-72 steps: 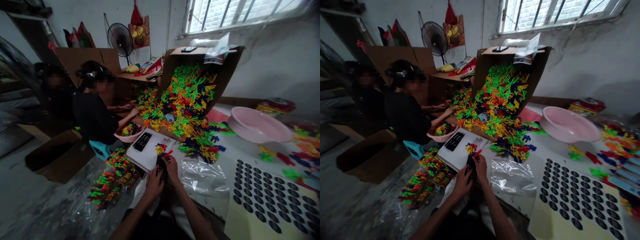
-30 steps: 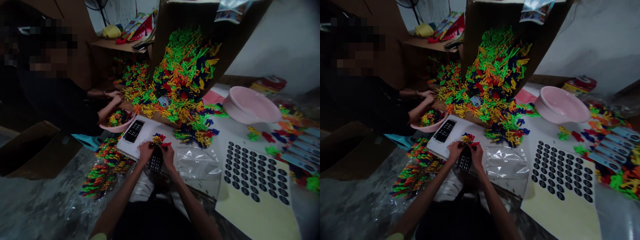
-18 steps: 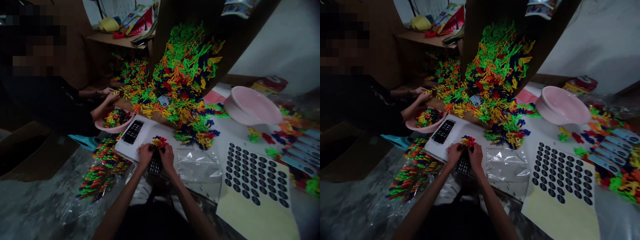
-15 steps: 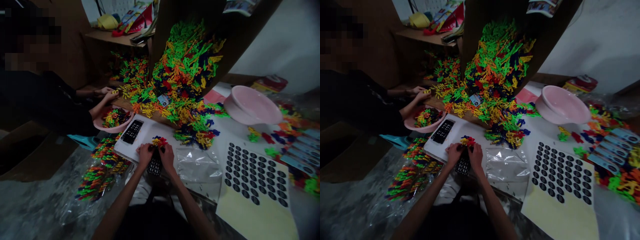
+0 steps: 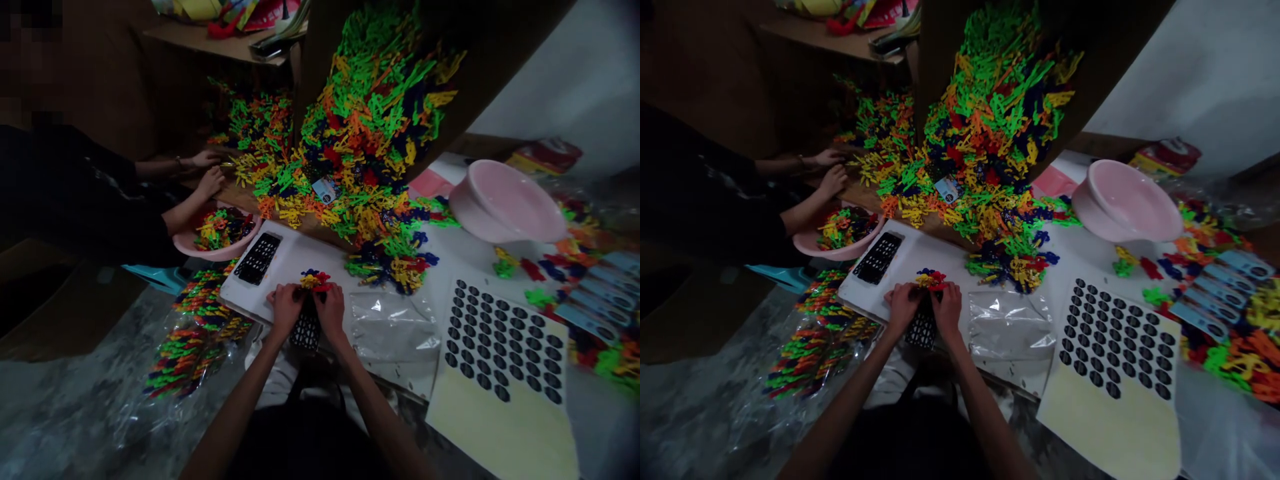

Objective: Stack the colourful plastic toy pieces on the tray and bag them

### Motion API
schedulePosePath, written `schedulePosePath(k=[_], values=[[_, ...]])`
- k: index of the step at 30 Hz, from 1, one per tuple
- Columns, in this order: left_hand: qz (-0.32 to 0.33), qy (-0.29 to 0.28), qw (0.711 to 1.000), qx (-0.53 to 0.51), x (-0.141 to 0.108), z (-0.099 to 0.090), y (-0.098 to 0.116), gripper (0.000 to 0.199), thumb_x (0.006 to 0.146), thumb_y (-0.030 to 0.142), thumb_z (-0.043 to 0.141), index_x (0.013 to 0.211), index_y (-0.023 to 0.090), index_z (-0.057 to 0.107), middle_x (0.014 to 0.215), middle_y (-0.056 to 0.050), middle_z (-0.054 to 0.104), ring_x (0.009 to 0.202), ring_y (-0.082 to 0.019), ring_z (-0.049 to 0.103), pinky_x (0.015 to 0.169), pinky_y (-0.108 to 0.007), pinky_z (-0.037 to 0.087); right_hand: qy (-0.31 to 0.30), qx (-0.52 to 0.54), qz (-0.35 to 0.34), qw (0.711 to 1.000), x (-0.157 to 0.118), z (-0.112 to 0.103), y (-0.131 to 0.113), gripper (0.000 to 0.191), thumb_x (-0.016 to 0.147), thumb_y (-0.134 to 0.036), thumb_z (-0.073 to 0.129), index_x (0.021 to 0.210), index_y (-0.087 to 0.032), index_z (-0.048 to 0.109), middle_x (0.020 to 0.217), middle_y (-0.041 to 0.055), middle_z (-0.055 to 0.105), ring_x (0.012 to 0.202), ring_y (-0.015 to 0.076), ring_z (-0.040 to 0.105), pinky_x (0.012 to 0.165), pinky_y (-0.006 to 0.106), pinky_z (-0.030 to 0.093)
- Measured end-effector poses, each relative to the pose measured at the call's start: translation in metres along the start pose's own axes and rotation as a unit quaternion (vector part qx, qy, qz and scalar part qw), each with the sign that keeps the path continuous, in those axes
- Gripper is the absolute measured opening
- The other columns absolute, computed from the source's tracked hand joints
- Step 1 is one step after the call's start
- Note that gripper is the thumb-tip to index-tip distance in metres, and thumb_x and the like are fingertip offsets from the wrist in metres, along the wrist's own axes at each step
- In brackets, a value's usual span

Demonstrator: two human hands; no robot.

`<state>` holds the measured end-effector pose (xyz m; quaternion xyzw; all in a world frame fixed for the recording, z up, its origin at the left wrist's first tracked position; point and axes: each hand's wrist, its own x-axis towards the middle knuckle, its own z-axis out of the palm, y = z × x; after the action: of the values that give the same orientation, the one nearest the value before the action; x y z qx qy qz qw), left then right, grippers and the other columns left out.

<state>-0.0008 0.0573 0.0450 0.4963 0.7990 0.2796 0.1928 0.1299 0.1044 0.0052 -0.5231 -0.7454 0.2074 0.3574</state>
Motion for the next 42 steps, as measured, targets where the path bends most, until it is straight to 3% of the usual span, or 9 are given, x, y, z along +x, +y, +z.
schedulePosePath(k=[10,17,23,27,35,42], values=[[0.005,-0.014,1.0,0.011,-0.002,-0.002,0.003,0.016,0.093,0.032,0.063,0.105,0.025,0.071,0.107,-0.003,0.074,0.107,-0.025,0.055,0.095,-0.042,0.03,0.025,0.013,0.027,0.999,-0.003,-0.003,-0.002,0.017,0.095,-0.036,0.054,0.099,-0.022,0.063,0.102,0.0074,0.064,0.1,0.0248,0.054,0.091,0.04,0.046],[0.011,-0.008,1.0,0.017,-0.004,-0.001,0.002,0.016,0.095,0.032,0.06,0.104,0.026,0.071,0.106,-0.002,0.074,0.106,-0.025,0.056,0.093,-0.043,0.03,-0.003,-0.055,0.023,0.998,-0.002,-0.004,-0.007,0.02,0.097,-0.033,0.051,0.102,-0.018,0.063,0.102,0.0093,0.065,0.099,0.0258,0.053,0.091,0.04,0.044],[0.022,-0.003,1.0,0.015,-0.003,0.001,-0.002,0.016,0.095,0.031,0.06,0.105,0.026,0.071,0.105,-0.003,0.074,0.106,-0.026,0.057,0.093,-0.044,0.03,-0.04,-0.131,0.075,0.988,0.0,-0.004,-0.019,0.024,0.095,-0.033,0.053,0.109,-0.015,0.062,0.112,0.0129,0.064,0.102,0.0285,0.052,0.087,0.04,0.041],[0.025,0.003,0.999,0.02,-0.001,0.002,-0.003,0.016,0.093,0.031,0.063,0.106,0.026,0.071,0.105,-0.003,0.074,0.106,-0.027,0.057,0.094,-0.044,0.031,-0.034,-0.129,0.098,0.986,0.002,-0.004,-0.022,0.026,0.095,-0.036,0.054,0.109,-0.016,0.063,0.118,0.0139,0.062,0.106,0.0291,0.052,0.088,0.04,0.041],[0.02,0.007,1.0,0.007,0.0,0.003,-0.002,0.018,0.093,0.031,0.06,0.106,0.025,0.071,0.105,-0.004,0.074,0.104,-0.027,0.057,0.095,-0.044,0.032,0.001,-0.038,0.031,0.999,0.001,-0.01,-0.005,0.032,0.096,-0.049,0.054,0.103,-0.019,0.064,0.101,0.0086,0.066,0.098,0.0257,0.055,0.09,0.039,0.043],[0.023,0.012,1.0,0.007,0.001,0.007,-0.007,0.022,0.092,0.033,0.063,0.111,0.025,0.071,0.108,-0.005,0.075,0.105,-0.028,0.058,0.094,-0.044,0.032,0.003,-0.004,-0.008,1.0,-0.001,-0.007,-0.002,0.025,0.1,-0.041,0.049,0.094,-0.021,0.062,0.096,0.0071,0.065,0.094,0.0246,0.053,0.089,0.038,0.043]])
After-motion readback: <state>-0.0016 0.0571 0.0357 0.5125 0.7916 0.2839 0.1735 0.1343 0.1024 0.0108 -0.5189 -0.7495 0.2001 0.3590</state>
